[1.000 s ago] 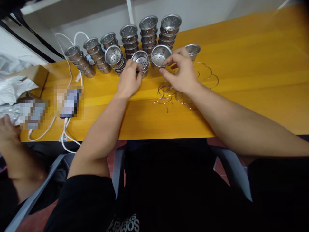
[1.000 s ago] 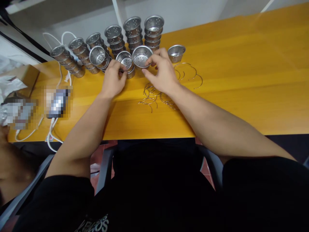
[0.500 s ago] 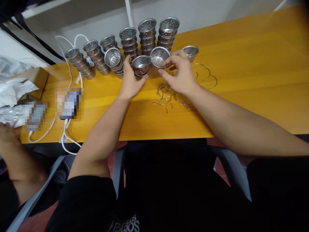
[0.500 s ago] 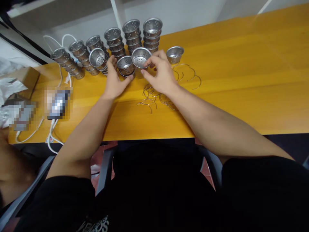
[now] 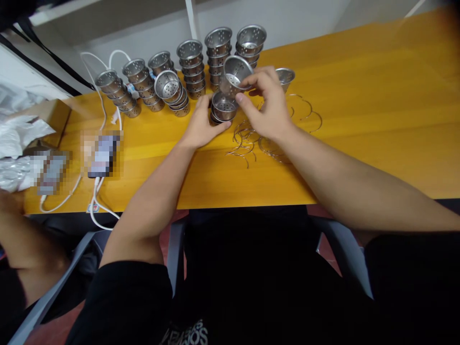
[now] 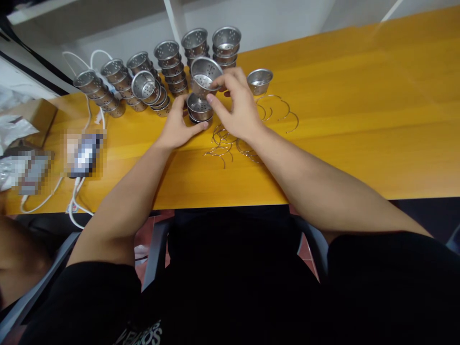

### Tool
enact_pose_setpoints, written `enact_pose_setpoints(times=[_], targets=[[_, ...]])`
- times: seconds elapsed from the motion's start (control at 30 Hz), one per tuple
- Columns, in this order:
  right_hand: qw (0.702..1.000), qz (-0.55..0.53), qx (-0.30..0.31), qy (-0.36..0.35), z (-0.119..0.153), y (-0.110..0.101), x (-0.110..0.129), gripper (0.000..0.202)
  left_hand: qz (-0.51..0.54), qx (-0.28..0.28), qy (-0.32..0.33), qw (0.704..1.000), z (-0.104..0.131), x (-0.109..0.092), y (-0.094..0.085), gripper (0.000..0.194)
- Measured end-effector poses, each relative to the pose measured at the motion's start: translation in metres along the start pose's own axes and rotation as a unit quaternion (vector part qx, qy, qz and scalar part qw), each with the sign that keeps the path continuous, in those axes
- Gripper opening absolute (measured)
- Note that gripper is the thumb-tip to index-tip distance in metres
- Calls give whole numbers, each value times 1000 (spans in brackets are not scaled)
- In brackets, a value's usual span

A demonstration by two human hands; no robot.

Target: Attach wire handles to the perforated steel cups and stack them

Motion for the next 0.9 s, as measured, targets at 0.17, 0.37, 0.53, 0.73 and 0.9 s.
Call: enact_pose_setpoints(times=[0.17,0.37,0.53,0.73,0.9], targets=[[999,30,30,-14,-1,8,1,52,21,15,3,1000,2,-16,1,92],[998,1,58,-11,4,15,2,58,63,17,-20,998,2,-14,0,85],[998,-14,56,0,4,18,3,62,70,16,-8,997,0,-9,-1,85],[999,-12,50,-9,2,18,-1,57,64,26,-5,998,-1,-5,6,88],[998,-28,51,-5,4,19,-1,62,55,22,-17,998,-2,3,8,93]])
Point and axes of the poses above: each hand's wrist, its own z-axis away from the middle knuckle, its own y-axis out of the palm, x = y × z, the point moved 9 cm from there along -z, towards the middle knuckle, and after that the axes turned 3 degrees about -z, right-handed, at the moved point
